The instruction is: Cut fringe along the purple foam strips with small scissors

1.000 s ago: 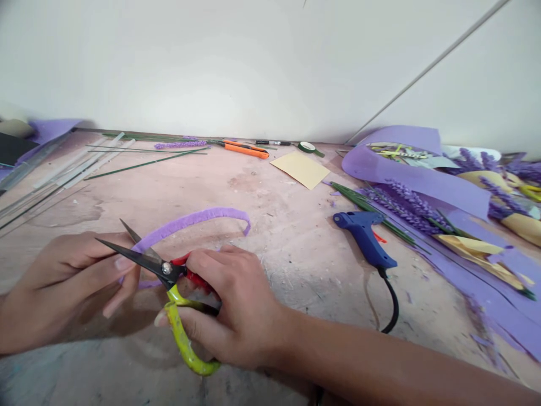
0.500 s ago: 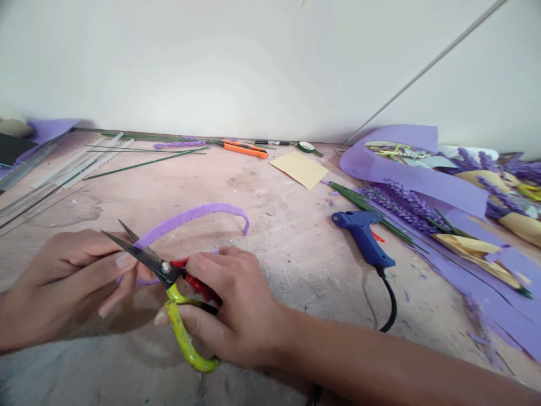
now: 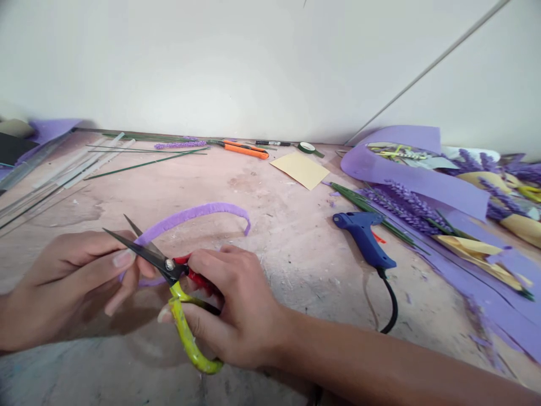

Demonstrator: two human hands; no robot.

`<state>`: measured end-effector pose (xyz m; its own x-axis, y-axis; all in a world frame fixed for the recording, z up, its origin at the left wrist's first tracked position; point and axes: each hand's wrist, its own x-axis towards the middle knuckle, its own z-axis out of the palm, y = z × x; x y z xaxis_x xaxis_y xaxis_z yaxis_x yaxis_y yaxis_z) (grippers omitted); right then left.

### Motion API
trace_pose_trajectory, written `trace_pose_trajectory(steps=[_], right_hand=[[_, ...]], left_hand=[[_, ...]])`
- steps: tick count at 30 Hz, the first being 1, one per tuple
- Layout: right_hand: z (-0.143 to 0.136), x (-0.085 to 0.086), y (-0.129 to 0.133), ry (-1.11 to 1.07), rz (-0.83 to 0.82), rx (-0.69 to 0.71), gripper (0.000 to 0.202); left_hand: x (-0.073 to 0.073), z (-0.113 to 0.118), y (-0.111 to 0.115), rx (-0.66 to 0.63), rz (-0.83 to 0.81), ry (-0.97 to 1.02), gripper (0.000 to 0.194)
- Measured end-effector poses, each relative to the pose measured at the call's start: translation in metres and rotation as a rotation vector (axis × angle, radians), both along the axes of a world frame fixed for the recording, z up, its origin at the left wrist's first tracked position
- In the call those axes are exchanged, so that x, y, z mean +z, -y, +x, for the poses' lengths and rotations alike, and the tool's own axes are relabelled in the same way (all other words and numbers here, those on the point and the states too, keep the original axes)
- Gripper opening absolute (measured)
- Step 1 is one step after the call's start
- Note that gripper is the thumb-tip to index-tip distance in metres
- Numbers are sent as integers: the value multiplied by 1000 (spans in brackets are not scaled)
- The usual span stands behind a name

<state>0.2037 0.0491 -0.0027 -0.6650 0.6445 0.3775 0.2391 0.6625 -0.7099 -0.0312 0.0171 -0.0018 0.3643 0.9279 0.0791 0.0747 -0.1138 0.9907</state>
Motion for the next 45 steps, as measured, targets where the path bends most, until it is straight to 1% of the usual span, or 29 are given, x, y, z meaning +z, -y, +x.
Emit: trace_pose_trajectory(steps=[3, 5, 10, 14, 20, 24, 26, 30, 34, 37, 40, 45], right_hand=[[0, 0, 0, 19, -2, -1, 45], [0, -1, -1, 26, 0, 8, 47], [2, -2, -1, 41, 12, 26, 42], [3, -3, -1, 51, 36, 25, 41], [4, -6, 0, 34, 31, 15, 41], [3, -4, -1, 22, -29, 43, 43], [3, -3, -1, 10, -25, 56, 43], [5, -5, -1, 15, 19, 37, 41], [4, -3, 0, 33, 8, 0, 40], [2, 0, 0, 42, -7, -28, 40], [0, 2, 1, 44, -8, -26, 41], [2, -2, 0, 52, 17, 4, 43]], left_hand=[[6, 2, -2, 35, 54, -65, 43], [9, 3, -4, 39, 103, -111, 47], [10, 3, -3, 56, 121, -167, 36], [6, 1, -1, 38, 90, -138, 32], [5, 1, -3, 53, 21, -104, 36], [8, 2, -3, -42, -5, -92, 31], [9, 2, -3, -77, -15, -79, 29], [7, 2, -3, -53, -22, -25, 27], [4, 1, -3, -51, -51, -4, 28], [4, 1, -2, -14, -31, 4, 37], [5, 1, -2, 35, -10, 14, 44], [7, 1, -2, 9, -31, 12, 37]])
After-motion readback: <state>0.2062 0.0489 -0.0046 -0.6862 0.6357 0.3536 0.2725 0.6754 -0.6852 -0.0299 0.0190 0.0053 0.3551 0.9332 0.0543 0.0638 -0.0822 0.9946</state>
